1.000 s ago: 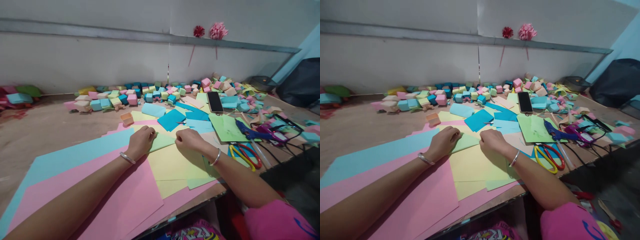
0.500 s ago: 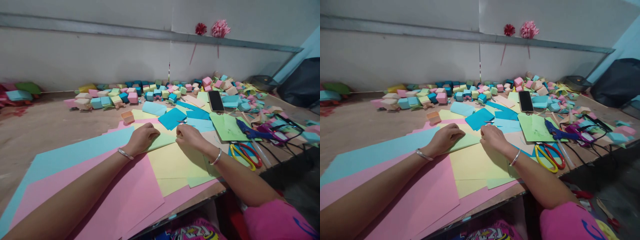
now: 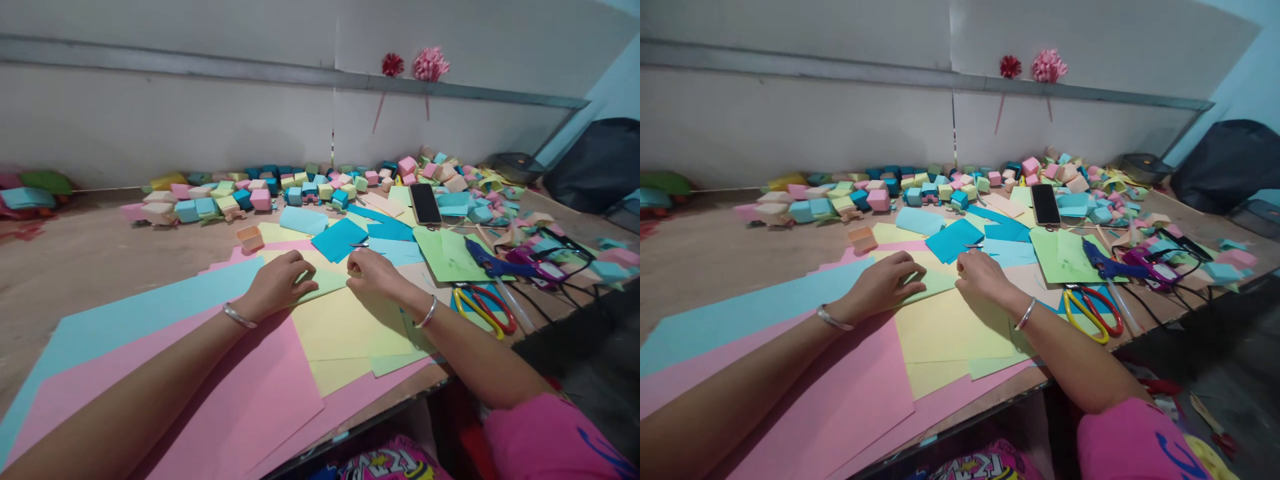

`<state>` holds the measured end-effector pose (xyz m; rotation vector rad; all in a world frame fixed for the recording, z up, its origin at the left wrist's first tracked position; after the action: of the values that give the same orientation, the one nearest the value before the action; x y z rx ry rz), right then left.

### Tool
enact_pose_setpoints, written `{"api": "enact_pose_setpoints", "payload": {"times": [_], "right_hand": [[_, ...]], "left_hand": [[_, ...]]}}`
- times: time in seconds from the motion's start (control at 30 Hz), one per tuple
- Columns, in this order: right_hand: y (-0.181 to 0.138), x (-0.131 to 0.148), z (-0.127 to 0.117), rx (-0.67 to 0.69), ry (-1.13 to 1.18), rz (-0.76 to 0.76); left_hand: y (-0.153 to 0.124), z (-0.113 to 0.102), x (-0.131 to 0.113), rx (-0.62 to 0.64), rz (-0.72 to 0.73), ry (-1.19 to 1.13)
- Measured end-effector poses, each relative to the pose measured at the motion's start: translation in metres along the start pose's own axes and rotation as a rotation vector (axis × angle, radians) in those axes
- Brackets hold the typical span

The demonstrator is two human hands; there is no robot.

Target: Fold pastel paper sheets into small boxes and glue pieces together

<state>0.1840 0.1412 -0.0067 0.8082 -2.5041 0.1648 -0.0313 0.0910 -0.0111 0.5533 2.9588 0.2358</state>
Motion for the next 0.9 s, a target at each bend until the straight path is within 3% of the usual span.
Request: {"api": "enact_pose_setpoints", "payload": {"times": [0.53, 0.9], "right_hand": [[0.0009, -0.0049, 0.0024, -0.013, 0.012, 0.016], [0.0018, 0.0022, 0.0032, -0.079, 0.014, -0.128]], "left_hand": [[-0.0011, 0.0012, 0.0014, -0.024, -0.008, -0.028], [-0.001, -0.0008, 0.0001, -0.01, -0.023, -0.023]]}}
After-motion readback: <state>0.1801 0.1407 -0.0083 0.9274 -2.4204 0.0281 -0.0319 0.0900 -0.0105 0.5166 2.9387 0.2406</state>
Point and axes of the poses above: each hand's wrist, its own y-axis towards the middle knuckle, its own z-axis out of the palm, x = y × z, the point moved 2 cm from there along y, towards the middle knuckle, and after that the axes turned 9 degrees about y, right-handed, at the moved point
